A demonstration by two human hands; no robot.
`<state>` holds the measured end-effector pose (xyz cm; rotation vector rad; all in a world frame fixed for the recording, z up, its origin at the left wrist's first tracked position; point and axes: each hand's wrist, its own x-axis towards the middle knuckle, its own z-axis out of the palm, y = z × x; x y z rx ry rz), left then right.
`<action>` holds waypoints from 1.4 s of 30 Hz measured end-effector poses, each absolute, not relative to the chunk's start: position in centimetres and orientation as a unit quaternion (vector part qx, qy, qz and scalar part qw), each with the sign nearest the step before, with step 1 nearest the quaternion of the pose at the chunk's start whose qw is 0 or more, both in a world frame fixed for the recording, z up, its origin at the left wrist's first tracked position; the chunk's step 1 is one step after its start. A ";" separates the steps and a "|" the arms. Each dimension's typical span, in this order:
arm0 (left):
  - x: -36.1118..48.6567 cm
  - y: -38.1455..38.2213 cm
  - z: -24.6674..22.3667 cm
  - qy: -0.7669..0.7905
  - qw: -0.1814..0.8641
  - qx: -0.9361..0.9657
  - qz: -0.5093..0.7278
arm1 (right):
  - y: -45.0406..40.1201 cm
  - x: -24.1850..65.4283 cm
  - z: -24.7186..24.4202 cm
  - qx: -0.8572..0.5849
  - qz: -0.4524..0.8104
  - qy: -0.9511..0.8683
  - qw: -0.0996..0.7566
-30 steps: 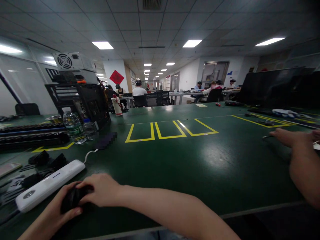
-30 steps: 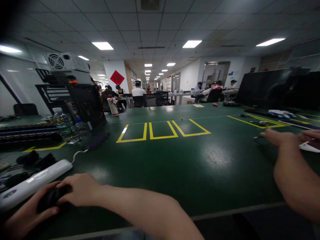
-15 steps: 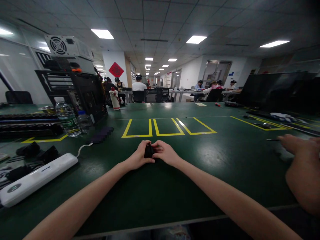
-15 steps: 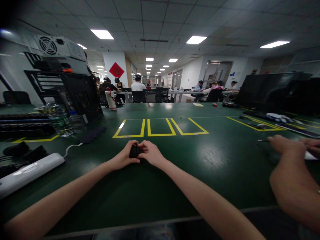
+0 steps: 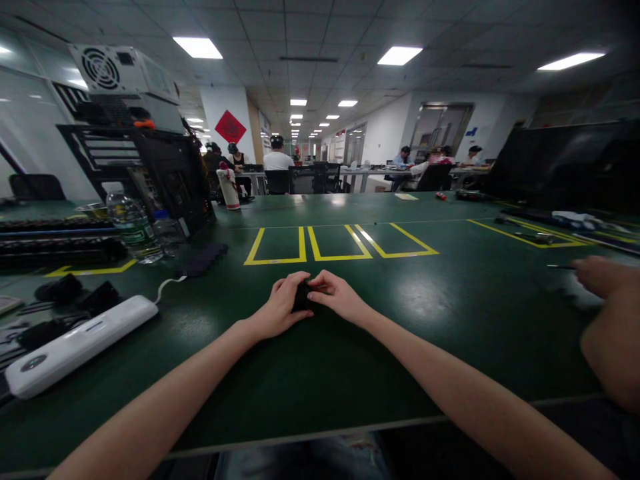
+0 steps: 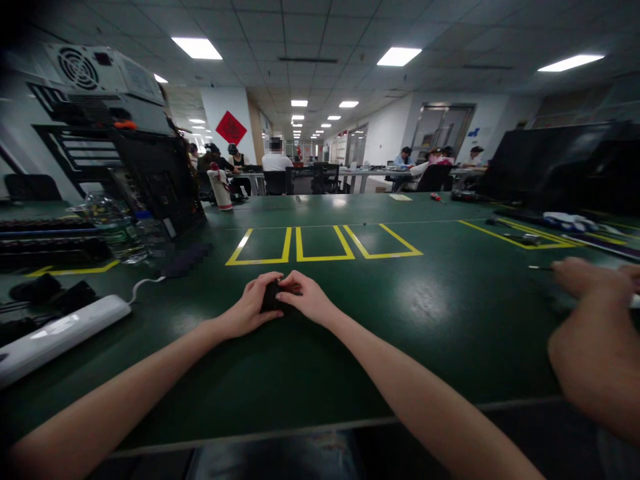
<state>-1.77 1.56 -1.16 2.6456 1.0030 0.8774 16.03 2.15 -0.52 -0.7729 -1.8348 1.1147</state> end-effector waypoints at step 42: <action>-1.8 1.5 -1.2 0.345 0.070 0.889 0.292 | 2.7 15.9 -1.3 -0.334 0.516 -0.689 0.384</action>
